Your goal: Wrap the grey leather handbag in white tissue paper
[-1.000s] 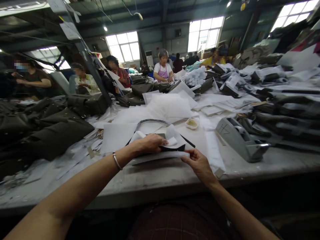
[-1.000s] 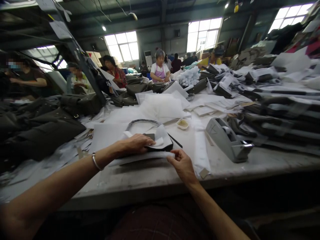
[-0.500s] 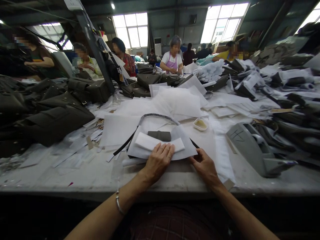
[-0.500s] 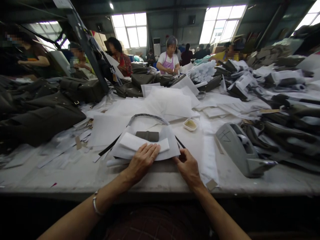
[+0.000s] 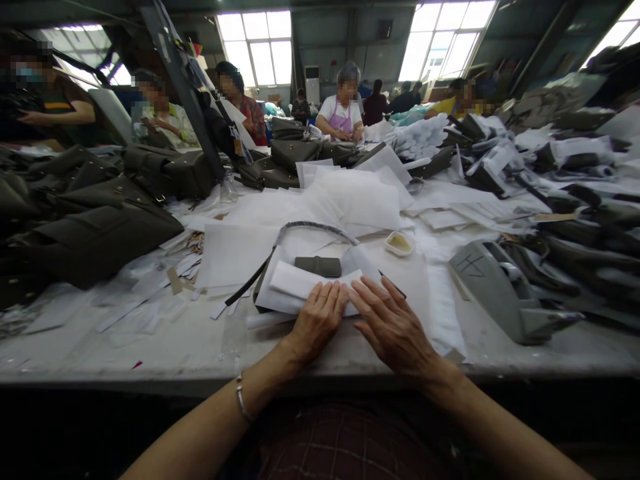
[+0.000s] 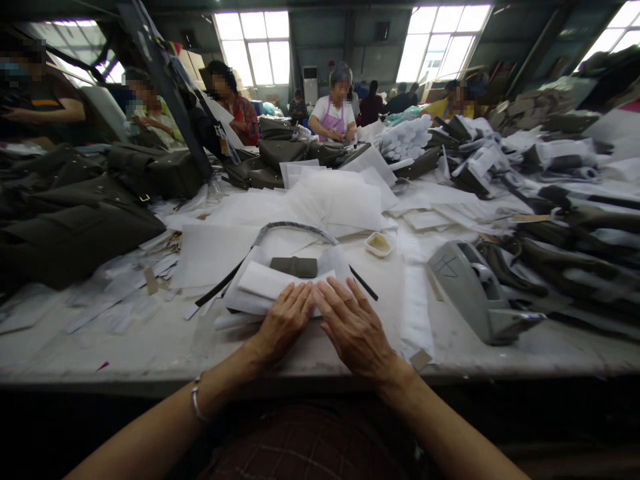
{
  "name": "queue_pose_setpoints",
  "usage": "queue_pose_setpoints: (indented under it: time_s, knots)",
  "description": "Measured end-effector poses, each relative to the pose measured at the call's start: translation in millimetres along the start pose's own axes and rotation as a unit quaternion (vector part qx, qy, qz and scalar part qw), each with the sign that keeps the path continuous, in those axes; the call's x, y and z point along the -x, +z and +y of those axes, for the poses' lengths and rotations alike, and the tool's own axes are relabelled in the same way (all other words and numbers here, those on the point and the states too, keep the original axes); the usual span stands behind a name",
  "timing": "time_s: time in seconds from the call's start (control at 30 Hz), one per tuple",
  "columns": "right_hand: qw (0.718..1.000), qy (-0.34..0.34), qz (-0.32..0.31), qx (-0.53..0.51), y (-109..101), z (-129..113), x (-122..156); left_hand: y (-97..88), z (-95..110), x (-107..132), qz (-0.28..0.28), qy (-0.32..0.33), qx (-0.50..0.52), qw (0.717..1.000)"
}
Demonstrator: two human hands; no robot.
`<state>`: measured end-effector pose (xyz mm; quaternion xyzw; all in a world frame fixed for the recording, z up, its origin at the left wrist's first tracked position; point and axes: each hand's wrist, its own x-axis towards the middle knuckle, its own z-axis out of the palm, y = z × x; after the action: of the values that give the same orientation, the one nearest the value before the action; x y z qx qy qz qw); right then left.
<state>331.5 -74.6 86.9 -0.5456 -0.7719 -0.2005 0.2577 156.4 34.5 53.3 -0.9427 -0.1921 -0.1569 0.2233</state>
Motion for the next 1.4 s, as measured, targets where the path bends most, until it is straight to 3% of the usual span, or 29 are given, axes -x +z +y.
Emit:
queue_pose_setpoints:
  time_s: [0.13, 0.23, 0.5, 0.8, 0.93, 1.07, 1.27, 1.4]
  knots:
    - [0.997, -0.051, -0.016, 0.047, 36.0, 10.6, -2.5, -3.0, 2.3, -2.9, -0.02, 0.009, -0.024, 0.999]
    - [0.997, -0.047, -0.025, 0.057, 48.5, 19.5, 3.2, -4.4, 3.6, -7.7, -0.044, 0.004, -0.014, 0.999]
    - [0.995, -0.031, -0.027, 0.093, 45.9, 16.5, -1.3, -15.8, -13.4, -23.0, -0.051, 0.037, 0.02, 0.998]
    - [0.994, -0.03, -0.002, 0.101, 48.4, 29.6, -28.7, -25.0, -33.2, -35.9, -0.041, 0.033, 0.038, 0.998]
    - [0.994, -0.032, -0.023, 0.099, 43.0, 29.0, -47.9, -20.1, -30.6, -27.8, 0.008, -0.011, 0.026, 1.0]
    - [0.994, -0.017, -0.052, 0.099, 39.5, 22.8, -60.3, -3.9, -29.2, -16.5, 0.113, -0.053, -0.022, 0.992]
    - [0.994, 0.005, -0.075, 0.08, 37.8, 7.9, -57.9, 8.2, -33.6, -3.9, 0.198, -0.03, -0.016, 0.98]
    - [0.996, 0.022, -0.073, -0.053, 20.9, 11.0, -45.8, 13.1, -33.0, 2.4, 0.251, -0.036, 0.021, 0.967]
